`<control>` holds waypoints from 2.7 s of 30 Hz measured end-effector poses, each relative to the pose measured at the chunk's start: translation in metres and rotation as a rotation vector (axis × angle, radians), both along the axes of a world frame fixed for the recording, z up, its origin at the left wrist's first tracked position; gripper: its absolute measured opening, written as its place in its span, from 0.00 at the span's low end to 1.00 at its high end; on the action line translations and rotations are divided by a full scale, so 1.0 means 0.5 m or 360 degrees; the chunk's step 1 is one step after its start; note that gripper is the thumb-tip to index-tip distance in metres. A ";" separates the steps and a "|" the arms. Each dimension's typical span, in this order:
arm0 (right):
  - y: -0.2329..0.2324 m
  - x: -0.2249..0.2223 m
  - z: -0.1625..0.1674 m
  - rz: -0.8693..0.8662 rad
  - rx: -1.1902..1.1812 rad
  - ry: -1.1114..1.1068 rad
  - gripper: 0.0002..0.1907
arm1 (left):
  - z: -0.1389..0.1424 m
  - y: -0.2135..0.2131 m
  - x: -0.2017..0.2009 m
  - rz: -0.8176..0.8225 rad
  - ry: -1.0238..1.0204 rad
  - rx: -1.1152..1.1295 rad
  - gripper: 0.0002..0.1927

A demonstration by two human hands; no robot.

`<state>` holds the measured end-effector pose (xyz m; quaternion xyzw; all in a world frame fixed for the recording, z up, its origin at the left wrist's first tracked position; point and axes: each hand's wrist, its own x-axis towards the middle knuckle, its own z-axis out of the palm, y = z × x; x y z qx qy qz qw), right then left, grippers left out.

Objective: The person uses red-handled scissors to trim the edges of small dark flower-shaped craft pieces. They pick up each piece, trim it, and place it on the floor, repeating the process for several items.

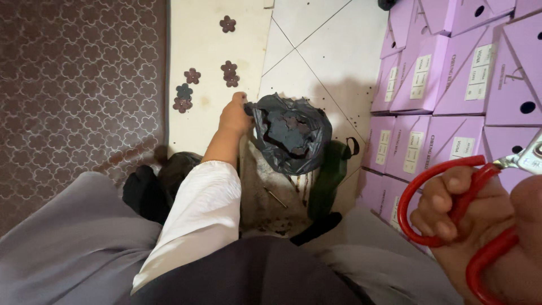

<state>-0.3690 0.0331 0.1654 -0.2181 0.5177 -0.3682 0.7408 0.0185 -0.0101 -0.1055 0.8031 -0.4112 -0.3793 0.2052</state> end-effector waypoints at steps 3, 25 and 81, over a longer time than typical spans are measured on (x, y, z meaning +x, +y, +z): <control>0.001 -0.003 -0.001 -0.0029 0.0032 0.0071 0.32 | 0.005 -0.001 -0.018 0.0149 0.0014 0.0044 0.29; 0.046 -0.041 0.000 -0.0069 0.0090 0.0020 0.24 | -0.062 -0.095 0.072 0.0497 -0.0002 -0.0378 0.34; 0.008 0.028 -0.028 0.0152 0.0030 0.0142 0.37 | -0.019 -0.070 0.086 0.1028 0.0534 -0.0503 0.23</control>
